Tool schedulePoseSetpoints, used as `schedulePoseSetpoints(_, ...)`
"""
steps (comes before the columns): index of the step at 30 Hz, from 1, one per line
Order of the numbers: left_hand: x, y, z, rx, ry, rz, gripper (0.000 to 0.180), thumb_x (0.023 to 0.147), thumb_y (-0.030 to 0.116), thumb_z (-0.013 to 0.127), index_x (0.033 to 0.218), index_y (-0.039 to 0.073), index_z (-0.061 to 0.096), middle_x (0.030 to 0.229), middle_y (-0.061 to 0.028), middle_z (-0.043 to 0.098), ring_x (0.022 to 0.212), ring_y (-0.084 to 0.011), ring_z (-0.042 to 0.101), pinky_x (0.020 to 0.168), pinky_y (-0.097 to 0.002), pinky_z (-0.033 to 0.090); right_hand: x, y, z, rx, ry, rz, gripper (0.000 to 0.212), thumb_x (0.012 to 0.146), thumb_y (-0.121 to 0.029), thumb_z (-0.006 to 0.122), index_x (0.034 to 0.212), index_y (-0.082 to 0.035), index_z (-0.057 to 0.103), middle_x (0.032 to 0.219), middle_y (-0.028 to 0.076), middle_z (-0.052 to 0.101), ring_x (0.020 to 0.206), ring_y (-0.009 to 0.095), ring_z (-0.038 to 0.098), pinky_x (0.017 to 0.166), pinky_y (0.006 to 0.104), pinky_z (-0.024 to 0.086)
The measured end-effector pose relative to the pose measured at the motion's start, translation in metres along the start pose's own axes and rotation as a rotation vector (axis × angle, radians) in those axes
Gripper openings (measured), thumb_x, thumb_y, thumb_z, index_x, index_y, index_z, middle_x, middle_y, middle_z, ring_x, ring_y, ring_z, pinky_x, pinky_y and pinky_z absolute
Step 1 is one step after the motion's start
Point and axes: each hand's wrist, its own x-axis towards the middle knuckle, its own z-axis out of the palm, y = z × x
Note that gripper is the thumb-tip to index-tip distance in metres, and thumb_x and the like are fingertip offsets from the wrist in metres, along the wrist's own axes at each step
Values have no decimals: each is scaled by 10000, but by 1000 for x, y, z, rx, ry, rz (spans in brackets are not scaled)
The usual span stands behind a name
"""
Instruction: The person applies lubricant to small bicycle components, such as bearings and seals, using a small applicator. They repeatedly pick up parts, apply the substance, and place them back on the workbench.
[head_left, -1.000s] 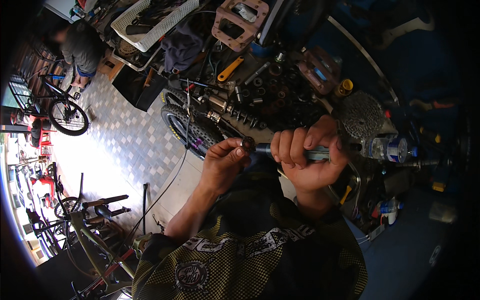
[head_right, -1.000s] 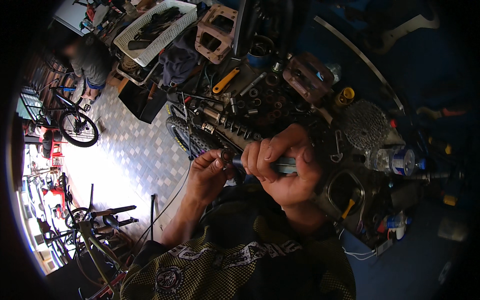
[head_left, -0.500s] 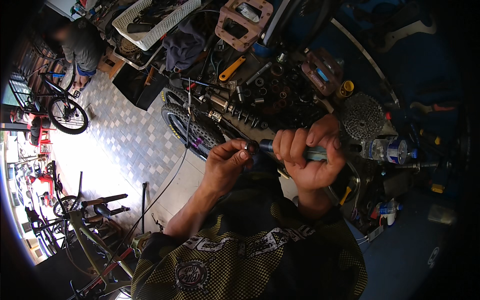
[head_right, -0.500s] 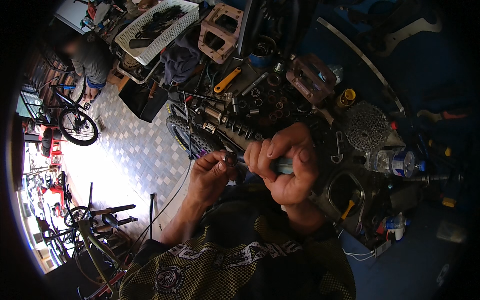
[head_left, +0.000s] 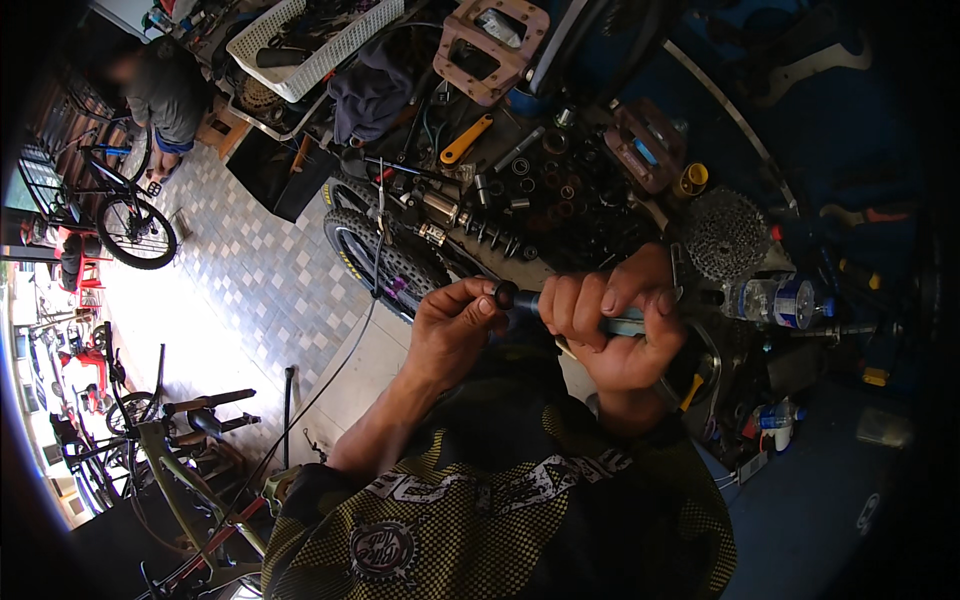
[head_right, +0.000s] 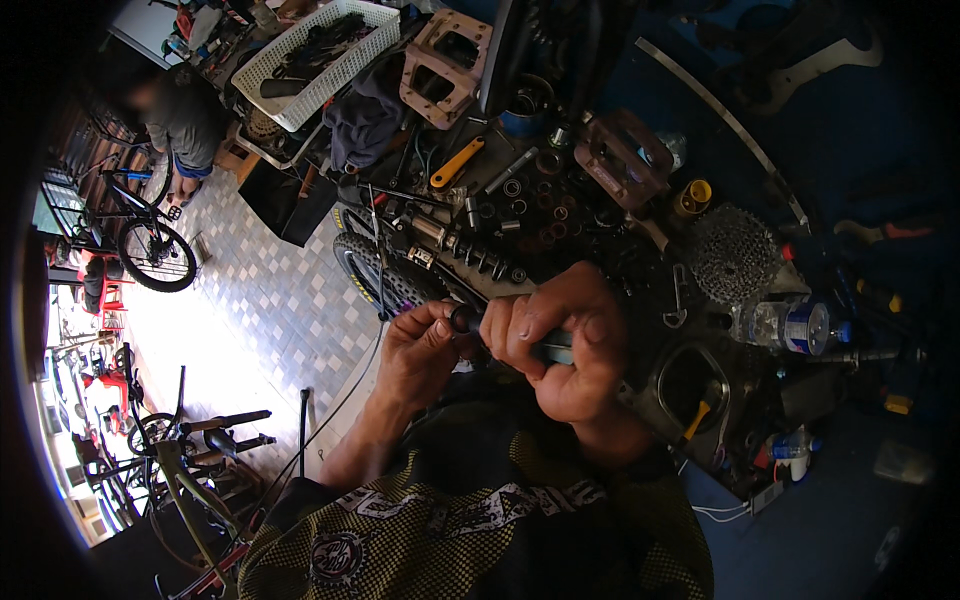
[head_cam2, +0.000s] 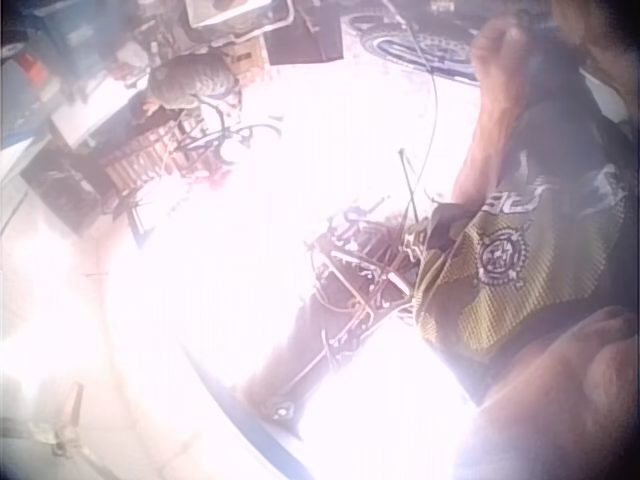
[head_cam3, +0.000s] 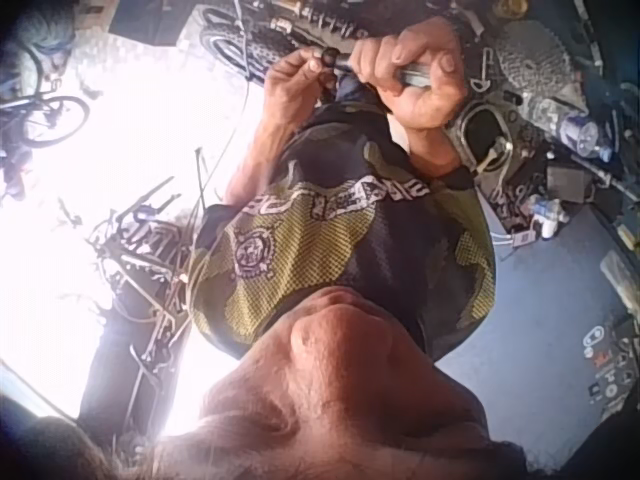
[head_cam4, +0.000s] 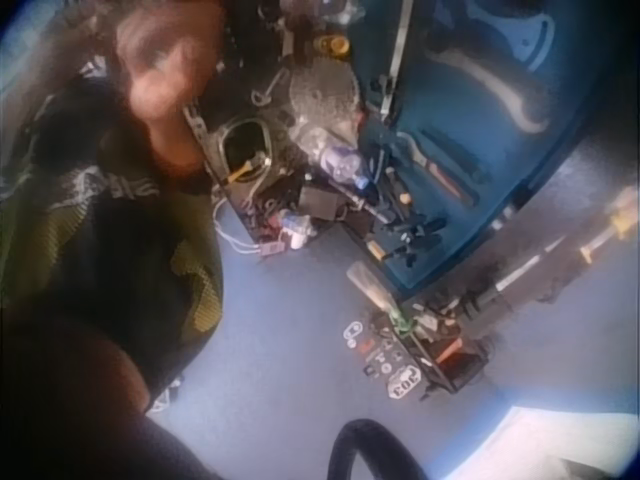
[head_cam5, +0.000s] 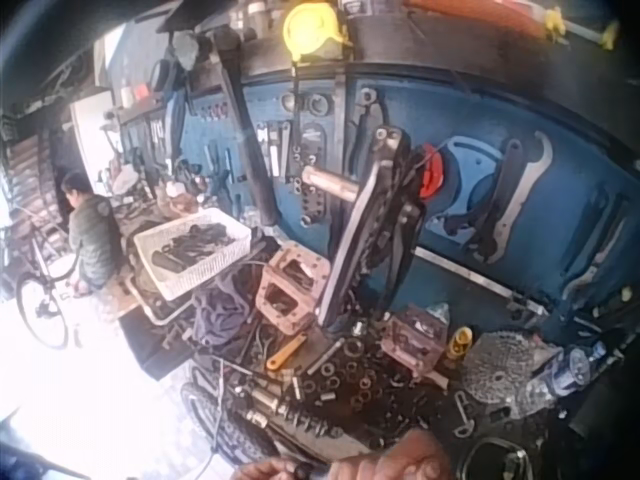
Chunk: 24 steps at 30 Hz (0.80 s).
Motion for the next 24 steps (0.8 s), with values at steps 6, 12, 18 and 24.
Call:
schedulePoseSetpoints(6, 3, -3, -3, 21, -71, -33, 148, 1008, 111, 692, 1102, -1, 714, 1071, -65, 714, 896, -147, 644, 801, -307, 533, -1, -5, -7, -38, 20, -13, 539, 1084, -545, 408, 1003, -35, 564, 504, 37, 435, 448, 157, 383, 556, 365, 390)
schedulePoseSetpoints(12, 1, -6, -13, 67, -85, -117, 148, 1006, 104, 690, 1119, 9, 705, 1073, -80, 710, 899, -154, 644, 804, -319, 534, 4, -31, -33, -53, 20, -130, 608, 1042, -612, 443, 1063, -18, 572, 569, 51, 474, 494, 156, 416, 567, 370, 396)
schedulePoseSetpoints(18, -6, 3, -34, -31, -33, -70, 159, 1019, 137, 672, 1133, 28, 694, 1072, -96, 692, 891, -182, 645, 803, -360, 531, -4, -78, -83, -717, 129, -76, 432, 1029, -407, 574, 1114, 12, 641, 686, 37, 552, 583, 132, 494, 605, 308, 428)
schedulePoseSetpoints(24, -8, 12, -49, 92, 13, -47, 211, 1019, 228, 687, 1103, 35, 688, 1071, -49, 673, 934, -177, 596, 806, -379, 481, -10, -35, -160, -1350, 173, 356, 223, 898, -80, 742, 1114, -46, 699, 882, 61, 675, 787, 174, 664, 704, 319, 511)
